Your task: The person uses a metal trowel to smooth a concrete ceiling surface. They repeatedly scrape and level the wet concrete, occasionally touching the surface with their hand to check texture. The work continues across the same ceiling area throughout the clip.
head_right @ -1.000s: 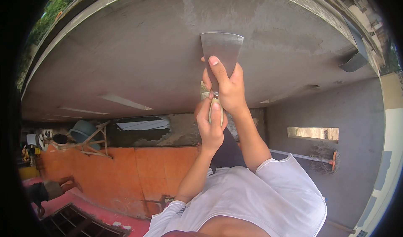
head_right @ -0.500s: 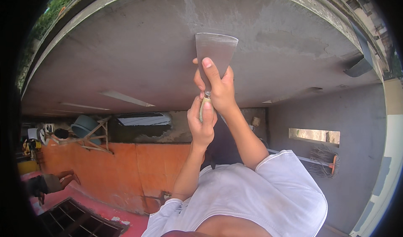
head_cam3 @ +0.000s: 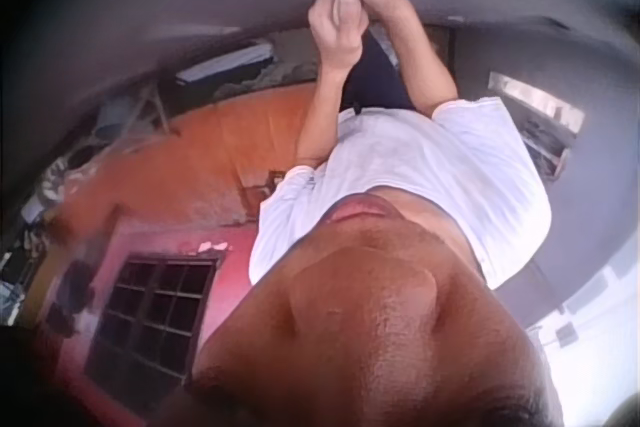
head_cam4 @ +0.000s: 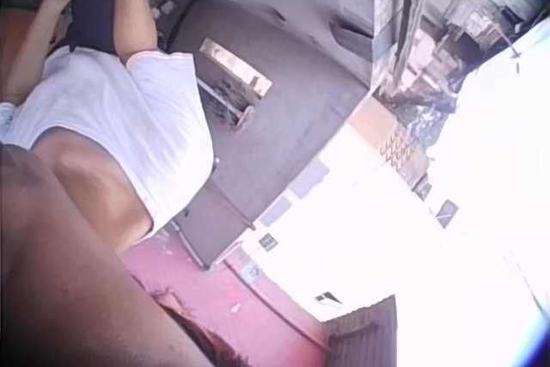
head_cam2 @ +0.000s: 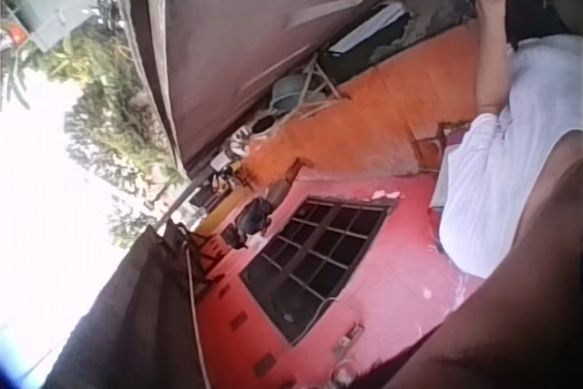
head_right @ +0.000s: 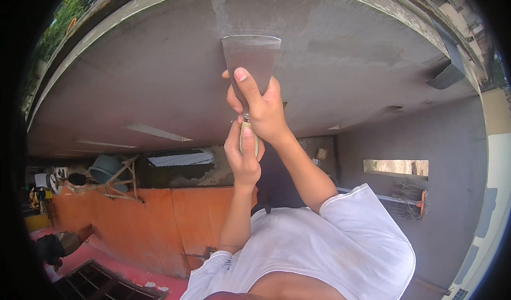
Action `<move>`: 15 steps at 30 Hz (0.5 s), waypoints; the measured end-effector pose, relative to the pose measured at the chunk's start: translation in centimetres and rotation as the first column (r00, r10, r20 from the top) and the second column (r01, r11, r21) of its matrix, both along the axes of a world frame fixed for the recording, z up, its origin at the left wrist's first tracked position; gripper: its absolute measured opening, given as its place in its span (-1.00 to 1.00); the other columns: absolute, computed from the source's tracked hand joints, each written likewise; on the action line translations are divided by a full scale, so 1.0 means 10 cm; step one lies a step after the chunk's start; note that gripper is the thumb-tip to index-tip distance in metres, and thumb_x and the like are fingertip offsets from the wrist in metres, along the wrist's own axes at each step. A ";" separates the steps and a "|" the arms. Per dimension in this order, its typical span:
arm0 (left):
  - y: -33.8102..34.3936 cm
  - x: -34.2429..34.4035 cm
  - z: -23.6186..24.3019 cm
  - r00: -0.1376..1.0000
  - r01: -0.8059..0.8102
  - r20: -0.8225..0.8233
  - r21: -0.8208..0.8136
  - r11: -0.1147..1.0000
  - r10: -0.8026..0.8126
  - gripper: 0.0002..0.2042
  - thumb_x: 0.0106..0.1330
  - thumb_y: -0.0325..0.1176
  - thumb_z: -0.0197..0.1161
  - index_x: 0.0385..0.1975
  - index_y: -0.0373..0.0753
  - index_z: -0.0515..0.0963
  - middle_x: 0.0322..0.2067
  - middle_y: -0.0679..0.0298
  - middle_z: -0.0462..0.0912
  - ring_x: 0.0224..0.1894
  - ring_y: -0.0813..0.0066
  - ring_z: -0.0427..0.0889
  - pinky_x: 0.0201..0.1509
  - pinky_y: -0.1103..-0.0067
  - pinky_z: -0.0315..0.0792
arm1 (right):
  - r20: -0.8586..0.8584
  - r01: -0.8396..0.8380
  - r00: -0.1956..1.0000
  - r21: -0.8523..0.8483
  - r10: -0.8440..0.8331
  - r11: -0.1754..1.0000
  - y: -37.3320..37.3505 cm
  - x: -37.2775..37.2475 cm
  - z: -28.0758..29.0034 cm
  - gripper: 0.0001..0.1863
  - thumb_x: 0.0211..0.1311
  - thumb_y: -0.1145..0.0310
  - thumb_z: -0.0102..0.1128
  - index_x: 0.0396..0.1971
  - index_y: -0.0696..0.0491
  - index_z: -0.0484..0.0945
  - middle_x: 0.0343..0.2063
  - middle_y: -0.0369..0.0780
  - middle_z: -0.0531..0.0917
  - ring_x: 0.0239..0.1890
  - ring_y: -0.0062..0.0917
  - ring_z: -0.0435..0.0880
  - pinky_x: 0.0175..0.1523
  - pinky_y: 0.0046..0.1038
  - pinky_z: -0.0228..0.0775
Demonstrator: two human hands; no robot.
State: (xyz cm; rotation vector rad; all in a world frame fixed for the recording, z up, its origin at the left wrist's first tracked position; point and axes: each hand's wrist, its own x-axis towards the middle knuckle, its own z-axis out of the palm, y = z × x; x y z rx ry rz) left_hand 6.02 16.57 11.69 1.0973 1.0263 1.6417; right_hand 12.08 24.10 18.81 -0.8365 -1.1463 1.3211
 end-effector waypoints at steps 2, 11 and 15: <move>-0.02 -0.01 -0.04 1.000 0.019 -0.020 0.001 1.000 -0.019 -0.68 0.45 -0.26 0.01 -0.17 -0.48 0.47 -0.69 0.35 0.37 -0.62 0.65 0.36 -0.53 0.59 0.22 | 0.015 0.022 1.000 -0.021 -0.021 1.000 -0.04 0.00 -0.03 -0.57 0.44 0.01 0.00 -0.22 0.15 0.51 -0.77 -0.34 0.39 -0.80 -0.72 0.30 -0.67 -0.63 0.21; -0.09 -0.23 0.19 0.997 0.020 -0.079 -0.066 0.998 -0.026 -0.71 0.44 -0.26 0.04 -0.23 -0.45 0.46 -0.63 0.30 0.42 -0.61 0.59 0.35 -0.51 0.57 0.24 | -0.051 0.027 0.998 -0.043 -0.029 0.999 -0.09 -0.13 0.03 -0.58 0.45 0.01 0.00 -0.21 0.13 0.53 -0.78 -0.34 0.39 -0.72 -0.72 0.31 -0.60 -0.61 0.20; -0.08 -0.33 0.20 0.992 0.083 -0.089 -0.094 0.992 -0.092 -0.71 0.44 -0.26 0.04 -0.23 -0.45 0.47 -0.63 0.28 0.42 -0.57 0.57 0.37 -0.46 0.56 0.28 | -0.084 0.021 0.996 -0.029 -0.023 0.999 -0.09 -0.18 0.13 -0.57 0.45 -0.01 -0.01 -0.23 0.11 0.54 -0.78 -0.35 0.38 -0.71 -0.72 0.33 -0.60 -0.60 0.18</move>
